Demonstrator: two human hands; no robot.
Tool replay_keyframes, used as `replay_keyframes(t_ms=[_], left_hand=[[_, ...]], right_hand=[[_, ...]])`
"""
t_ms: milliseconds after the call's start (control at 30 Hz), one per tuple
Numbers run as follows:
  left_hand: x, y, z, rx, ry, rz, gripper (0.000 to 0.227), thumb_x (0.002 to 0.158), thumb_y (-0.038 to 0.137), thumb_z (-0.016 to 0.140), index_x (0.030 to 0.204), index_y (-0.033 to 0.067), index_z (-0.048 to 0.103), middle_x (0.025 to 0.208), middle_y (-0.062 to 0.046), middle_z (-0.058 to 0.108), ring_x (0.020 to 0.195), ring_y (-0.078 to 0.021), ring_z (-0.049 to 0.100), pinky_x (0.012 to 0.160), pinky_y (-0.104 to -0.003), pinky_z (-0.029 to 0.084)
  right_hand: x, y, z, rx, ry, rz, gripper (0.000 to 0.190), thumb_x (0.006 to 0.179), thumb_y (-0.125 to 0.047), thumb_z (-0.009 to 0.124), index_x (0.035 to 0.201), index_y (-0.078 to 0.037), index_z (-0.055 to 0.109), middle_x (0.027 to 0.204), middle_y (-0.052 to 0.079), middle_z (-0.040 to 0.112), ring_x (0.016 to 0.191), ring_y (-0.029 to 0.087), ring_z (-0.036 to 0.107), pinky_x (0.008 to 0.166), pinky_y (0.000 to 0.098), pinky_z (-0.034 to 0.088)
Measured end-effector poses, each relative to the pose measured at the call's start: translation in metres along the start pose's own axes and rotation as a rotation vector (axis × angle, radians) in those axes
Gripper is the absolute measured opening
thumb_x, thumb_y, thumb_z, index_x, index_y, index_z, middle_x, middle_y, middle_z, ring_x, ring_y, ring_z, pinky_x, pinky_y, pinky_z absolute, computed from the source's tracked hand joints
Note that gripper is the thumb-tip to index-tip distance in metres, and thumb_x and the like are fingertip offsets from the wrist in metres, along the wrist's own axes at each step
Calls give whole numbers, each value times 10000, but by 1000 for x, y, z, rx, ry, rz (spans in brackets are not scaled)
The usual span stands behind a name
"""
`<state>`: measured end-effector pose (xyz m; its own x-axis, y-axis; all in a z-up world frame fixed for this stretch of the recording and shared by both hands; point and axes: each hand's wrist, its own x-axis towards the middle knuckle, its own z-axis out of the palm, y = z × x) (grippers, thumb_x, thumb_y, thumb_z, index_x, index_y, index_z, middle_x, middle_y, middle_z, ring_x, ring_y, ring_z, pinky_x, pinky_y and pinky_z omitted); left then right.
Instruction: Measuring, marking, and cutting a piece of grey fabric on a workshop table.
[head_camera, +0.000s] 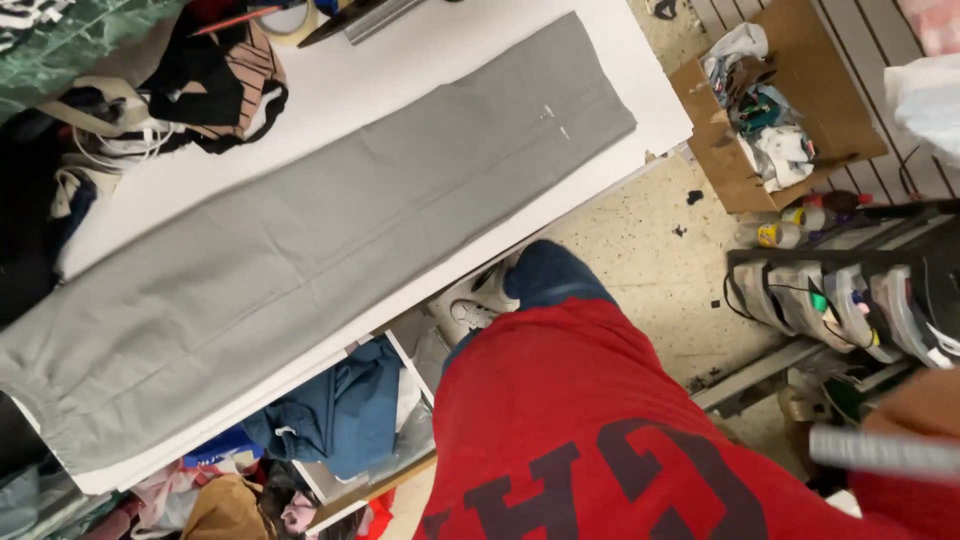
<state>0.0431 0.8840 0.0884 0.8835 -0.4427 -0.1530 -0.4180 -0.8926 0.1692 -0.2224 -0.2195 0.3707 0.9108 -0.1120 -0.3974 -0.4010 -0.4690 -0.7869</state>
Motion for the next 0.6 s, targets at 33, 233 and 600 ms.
replay_keyframes(t_ms=[33,233,600], left_hand=[[-10,4,18,24,-4,-12,401,732,30,605,1097,57,768,1089,-153,724,1144,-340,707,1036,-425,519],[42,259,107,151,6,-133,408,698,58,647,1078,32,793,1023,-178,746,1099,-360,736,1012,-428,544],[346,850,55,-594,-215,-183,293,881,511,714,923,236,808,662,5,733,833,-282,772,735,-436,605]], right_hand=[[9,6,13,14,-19,19,781,740,77,677,1502,-62,577,1224,284,742,992,359,692,808,560,555],[141,57,99,-167,73,-166,601,877,21,660,1467,-83,615,1125,155,770,870,358,716,740,433,508],[254,125,26,-293,-660,-283,343,1061,-349,556,904,-170,802,826,-11,821,857,202,741,861,377,547]])
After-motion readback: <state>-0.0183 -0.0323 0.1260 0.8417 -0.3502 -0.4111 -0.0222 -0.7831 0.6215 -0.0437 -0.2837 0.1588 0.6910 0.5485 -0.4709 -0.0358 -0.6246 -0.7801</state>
